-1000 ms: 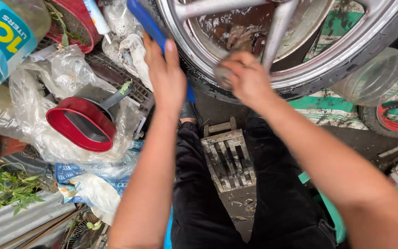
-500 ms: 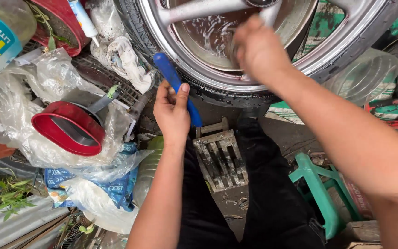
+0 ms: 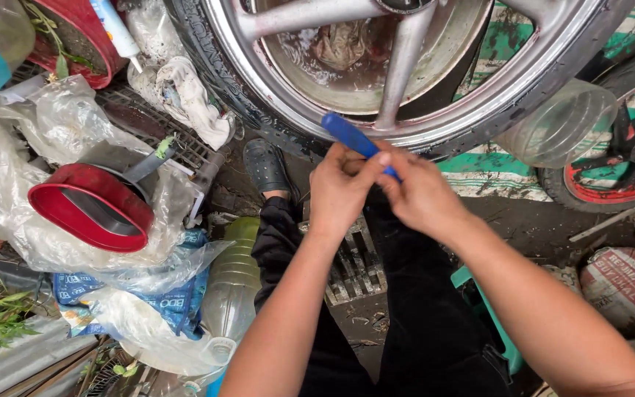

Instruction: Cleaning a motorcycle wheel rim and spokes using a brush and water

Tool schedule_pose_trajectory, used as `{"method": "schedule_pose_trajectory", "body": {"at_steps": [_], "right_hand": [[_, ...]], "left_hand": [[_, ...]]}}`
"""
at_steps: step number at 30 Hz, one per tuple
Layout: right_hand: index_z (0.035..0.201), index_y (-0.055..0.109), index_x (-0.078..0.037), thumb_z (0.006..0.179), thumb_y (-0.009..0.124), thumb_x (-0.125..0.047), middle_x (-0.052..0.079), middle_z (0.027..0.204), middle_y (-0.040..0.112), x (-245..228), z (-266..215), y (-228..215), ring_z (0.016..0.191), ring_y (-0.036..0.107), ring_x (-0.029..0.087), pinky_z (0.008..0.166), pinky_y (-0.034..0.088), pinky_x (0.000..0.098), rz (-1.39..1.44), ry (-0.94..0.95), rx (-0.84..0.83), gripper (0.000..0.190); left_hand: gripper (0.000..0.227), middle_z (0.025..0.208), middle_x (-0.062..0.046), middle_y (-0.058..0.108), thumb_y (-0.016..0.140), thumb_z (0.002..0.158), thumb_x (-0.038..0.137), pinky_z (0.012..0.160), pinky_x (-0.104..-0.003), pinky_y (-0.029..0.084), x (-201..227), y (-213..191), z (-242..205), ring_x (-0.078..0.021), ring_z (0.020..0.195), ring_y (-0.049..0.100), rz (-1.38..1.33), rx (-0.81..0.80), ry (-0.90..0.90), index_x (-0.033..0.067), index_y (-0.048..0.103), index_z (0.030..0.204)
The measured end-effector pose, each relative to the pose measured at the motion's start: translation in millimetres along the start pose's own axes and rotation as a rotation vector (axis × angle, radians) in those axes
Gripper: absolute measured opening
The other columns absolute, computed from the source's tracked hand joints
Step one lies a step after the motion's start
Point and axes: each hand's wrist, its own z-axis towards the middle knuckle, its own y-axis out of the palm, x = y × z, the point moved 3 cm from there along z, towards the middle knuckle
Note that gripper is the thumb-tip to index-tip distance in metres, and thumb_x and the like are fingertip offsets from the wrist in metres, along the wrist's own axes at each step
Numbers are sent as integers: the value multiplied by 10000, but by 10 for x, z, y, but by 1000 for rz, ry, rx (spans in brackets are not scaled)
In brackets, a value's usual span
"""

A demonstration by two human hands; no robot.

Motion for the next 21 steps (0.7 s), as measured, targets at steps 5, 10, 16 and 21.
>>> {"method": "schedule_pose_trajectory", "body": {"at_steps": [5,10,16,21], "right_hand": [[1636,598,-337,1099,620,-390,7,1255,804,-79,30,-1009,990,806,247,829,767,430,-502,405,-344,540],[1493,586,-575,1156,283,-729,-197,985,808,564,394,-1806,821,873,86,618,692,254,-1352,422,-668,478],[1275,770,-289,1210,178,-704,27,1190,856,117,874,-1561,1159,815,202,989,678,378,-1322,662,-943,725],[1275,688,-88,1225,309,-588,249,1202,752,-401,1024,-258,1205,711,413,1074,570,589,-574,703,-676,629]], "left_hand": [[798,1384,-163,661,388,1108,703,1162,-477,466,593,-446,245,-314,1327,590,835,391,559,9,623,1423],[904,1936,-82,-7,381,1146,825,1365,-847,206,282,-932,1099,-602,1768,22,868,590,231,300,122,1836],[701,1983,-65,18,388,1357,592,1539,-617,388,-70,-880,1643,-417,1837,282,948,807,595,335,21,1896],[529,1868,-138,179,456,1301,528,1483,-664,433,305,-1066,2026,-525,1775,268,993,736,558,243,435,1746]]}}
